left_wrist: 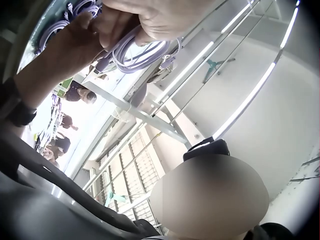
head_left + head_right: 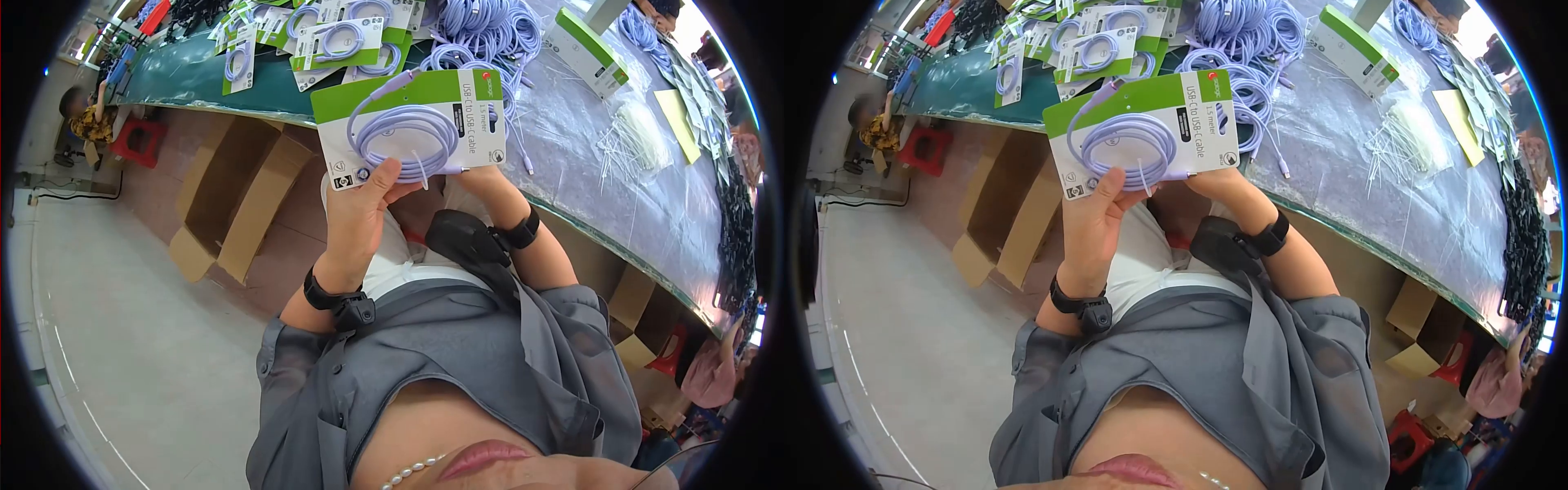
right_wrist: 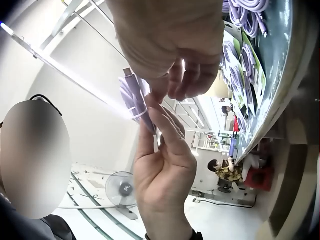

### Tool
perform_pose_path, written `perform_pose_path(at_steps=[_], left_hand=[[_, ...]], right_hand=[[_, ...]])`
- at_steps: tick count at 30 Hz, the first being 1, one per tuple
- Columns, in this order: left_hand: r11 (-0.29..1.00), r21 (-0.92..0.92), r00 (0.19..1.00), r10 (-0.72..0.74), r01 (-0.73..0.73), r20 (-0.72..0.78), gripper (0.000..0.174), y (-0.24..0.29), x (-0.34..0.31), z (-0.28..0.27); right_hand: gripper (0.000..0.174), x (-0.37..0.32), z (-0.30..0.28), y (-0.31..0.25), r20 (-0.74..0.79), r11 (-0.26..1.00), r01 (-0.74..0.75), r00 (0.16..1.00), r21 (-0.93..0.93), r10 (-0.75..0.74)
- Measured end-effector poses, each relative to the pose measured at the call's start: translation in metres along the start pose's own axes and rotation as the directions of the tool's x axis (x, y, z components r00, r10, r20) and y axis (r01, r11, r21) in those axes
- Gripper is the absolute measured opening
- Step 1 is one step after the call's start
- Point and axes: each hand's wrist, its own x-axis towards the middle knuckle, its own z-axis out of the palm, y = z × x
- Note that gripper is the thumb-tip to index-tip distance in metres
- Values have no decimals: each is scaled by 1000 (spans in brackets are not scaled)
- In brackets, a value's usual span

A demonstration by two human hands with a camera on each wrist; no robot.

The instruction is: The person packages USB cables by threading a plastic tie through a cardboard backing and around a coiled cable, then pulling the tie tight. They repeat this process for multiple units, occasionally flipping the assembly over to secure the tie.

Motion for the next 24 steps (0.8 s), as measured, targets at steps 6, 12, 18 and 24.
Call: perform_pose_path(at_steps=[6,12,18,24], left_hand=[[999,-54,999,-10,7,-49,33,-5,-4,6],[1000,12,1000,-2,2,12,37,-1,-2,0],[996,-75,997,45,-41,64,44,11,-3,7],[1000,-13,999,27,-26,36,44,12,4,-5]], right_hand=[[30,-3,12,-2,-124,996,87,988,-21,-89],[24,-4,25,1,-202,997,64,978,35,-55],[11,-9,31,0,-250,959,-101,953,264,169],[11,-17,14,-16,80,763,-365,920,534,384]])
